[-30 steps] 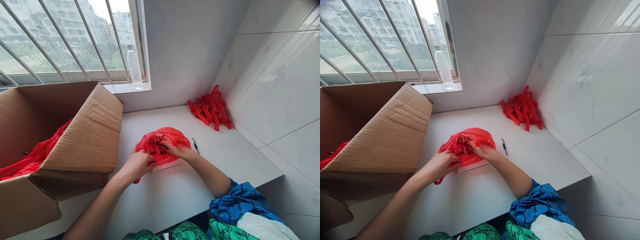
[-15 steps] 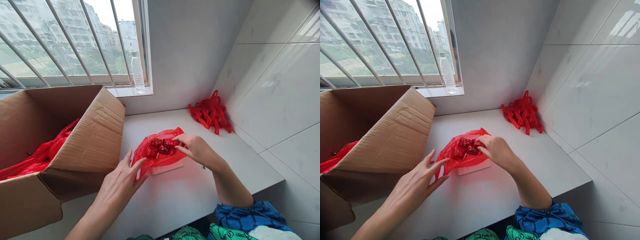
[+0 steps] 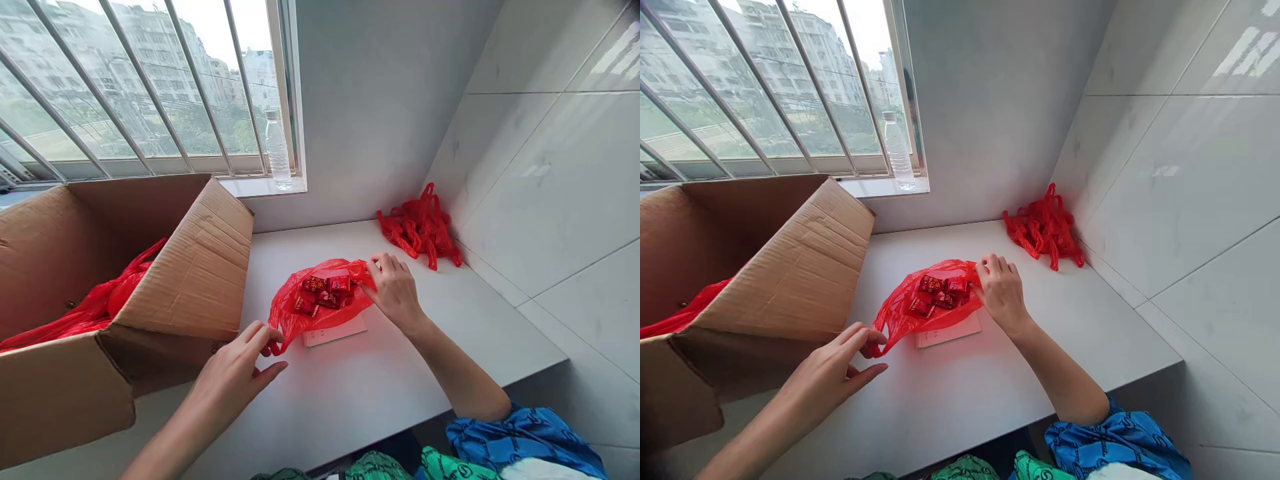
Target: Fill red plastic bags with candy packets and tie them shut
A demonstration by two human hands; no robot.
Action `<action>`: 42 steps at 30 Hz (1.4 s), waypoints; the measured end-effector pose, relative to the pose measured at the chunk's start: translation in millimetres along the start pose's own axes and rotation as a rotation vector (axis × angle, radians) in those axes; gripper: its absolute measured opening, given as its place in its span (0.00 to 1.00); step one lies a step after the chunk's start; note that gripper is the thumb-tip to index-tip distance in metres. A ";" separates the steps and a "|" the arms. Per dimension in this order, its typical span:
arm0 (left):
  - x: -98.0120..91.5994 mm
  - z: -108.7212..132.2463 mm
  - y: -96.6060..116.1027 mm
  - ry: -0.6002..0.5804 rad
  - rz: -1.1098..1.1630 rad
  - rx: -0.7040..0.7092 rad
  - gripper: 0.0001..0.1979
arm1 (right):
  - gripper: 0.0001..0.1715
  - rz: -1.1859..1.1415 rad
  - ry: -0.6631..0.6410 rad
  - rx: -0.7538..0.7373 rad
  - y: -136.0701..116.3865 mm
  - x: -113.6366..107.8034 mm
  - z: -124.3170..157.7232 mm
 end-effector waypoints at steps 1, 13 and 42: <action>-8.1 -1.6 3.4 0.055 0.027 0.013 0.10 | 0.07 -0.026 0.014 -0.001 2.9 1.0 -3.9; -90.1 -37.8 43.8 0.747 0.369 0.238 0.08 | 0.09 -1.458 0.143 0.207 24.6 -25.9 -70.9; 29.6 -133.9 27.8 -0.138 1.606 -0.105 0.19 | 0.22 -1.835 -0.323 0.205 -51.1 18.2 -70.0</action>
Point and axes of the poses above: each hand's wrist, its own z-axis away from the middle knuckle, its own x-axis out of the palm, y = z × x, the point moved 7 cm from there along -z, towards the middle knuckle, and after that the axes turned 11 degrees about z, right-handed, at the moved point
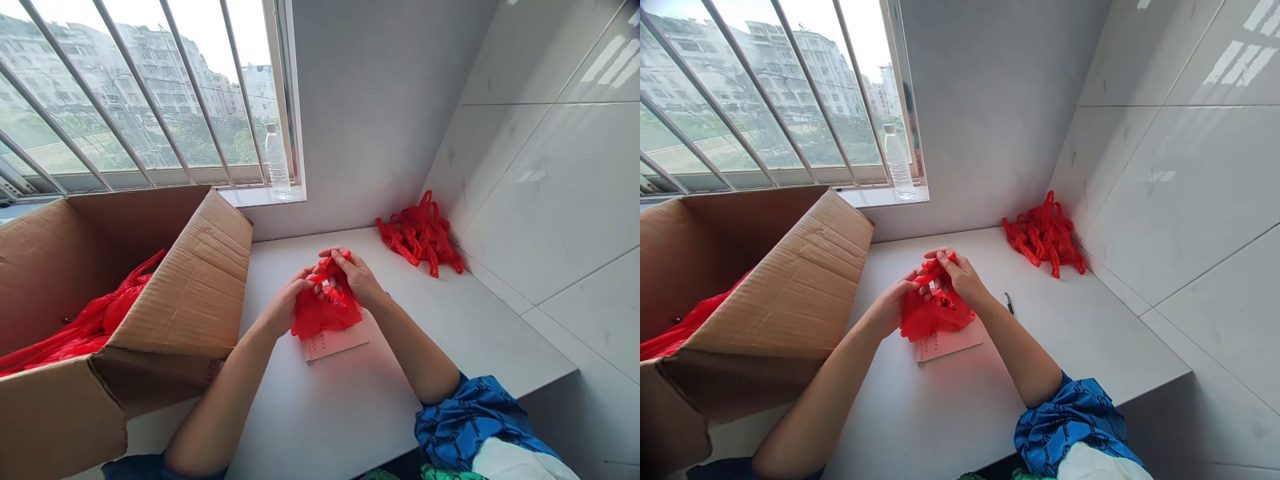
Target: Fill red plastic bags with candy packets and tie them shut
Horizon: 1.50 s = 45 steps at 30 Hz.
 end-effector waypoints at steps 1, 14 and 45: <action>-2.6 -0.8 0.2 0.029 0.068 -0.015 0.18 | 0.21 0.053 -0.094 -0.014 -2.6 3.1 1.4; -3.6 4.9 3.4 0.088 -0.152 0.041 0.18 | 0.06 1.082 0.128 -0.415 -29.1 1.4 21.7; -51.7 33.2 -18.1 0.307 -1.256 0.328 0.36 | 0.57 1.253 -0.139 -0.217 59.6 -32.8 78.3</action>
Point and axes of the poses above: each hand's wrist, its own z-axis away from the middle knuckle, its own x-axis out of the palm, y = z × x, the point moved 7 cm from there along -z, towards the middle knuckle, and after that the axes turned 11 degrees about z, right-handed, at the moved point
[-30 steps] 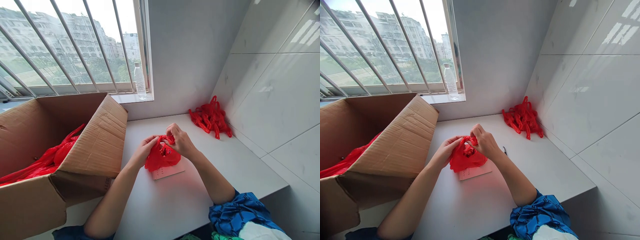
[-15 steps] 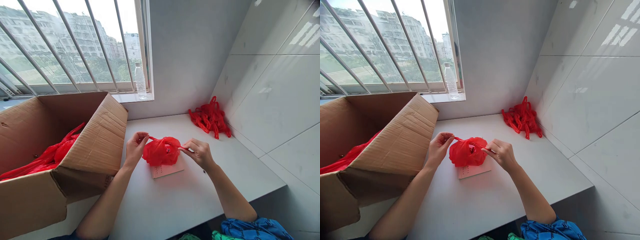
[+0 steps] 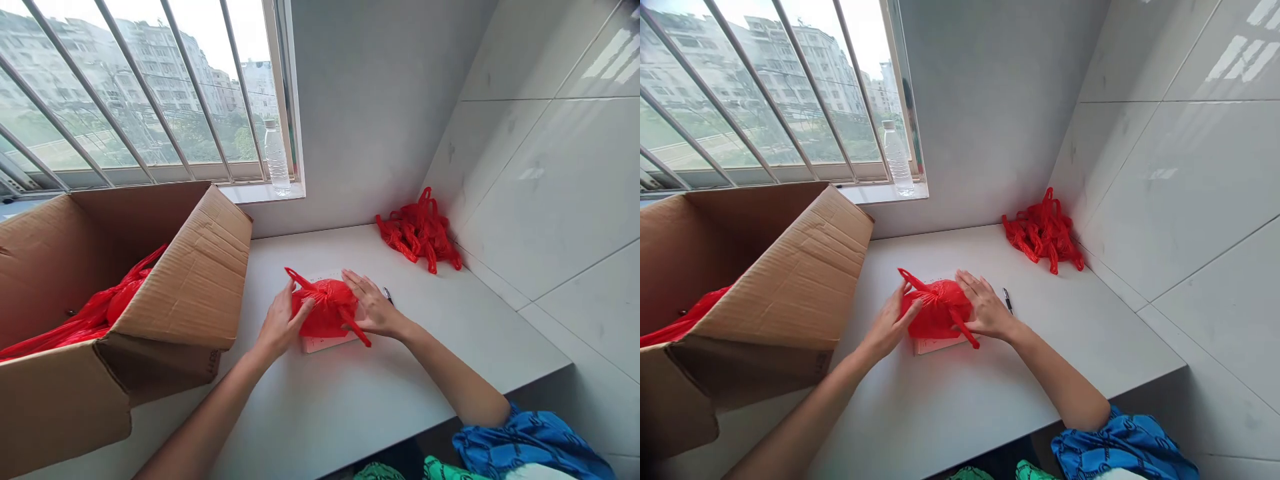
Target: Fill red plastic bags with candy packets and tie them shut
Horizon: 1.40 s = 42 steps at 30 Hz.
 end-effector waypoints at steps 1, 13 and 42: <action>9.2 -0.9 9.6 -0.023 -0.087 0.089 0.36 | 0.59 0.012 -0.008 -0.051 -8.5 7.4 -10.8; 56.0 -8.4 -30.3 -0.123 -0.495 0.330 0.32 | 0.53 0.126 -0.067 -0.027 -4.6 73.5 -35.5; -79.5 74.8 162.7 -0.480 -0.034 0.031 0.19 | 0.13 -0.814 0.184 -0.109 -100.3 -76.4 -7.1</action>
Point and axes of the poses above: each hand's wrist, its own z-axis away from the middle knuckle, its own x-axis out of the palm, y = z × x, the point moved 7 cm from there along -z, towards the middle knuckle, and after that the axes turned 11 degrees about z, right-handed, at the moved point
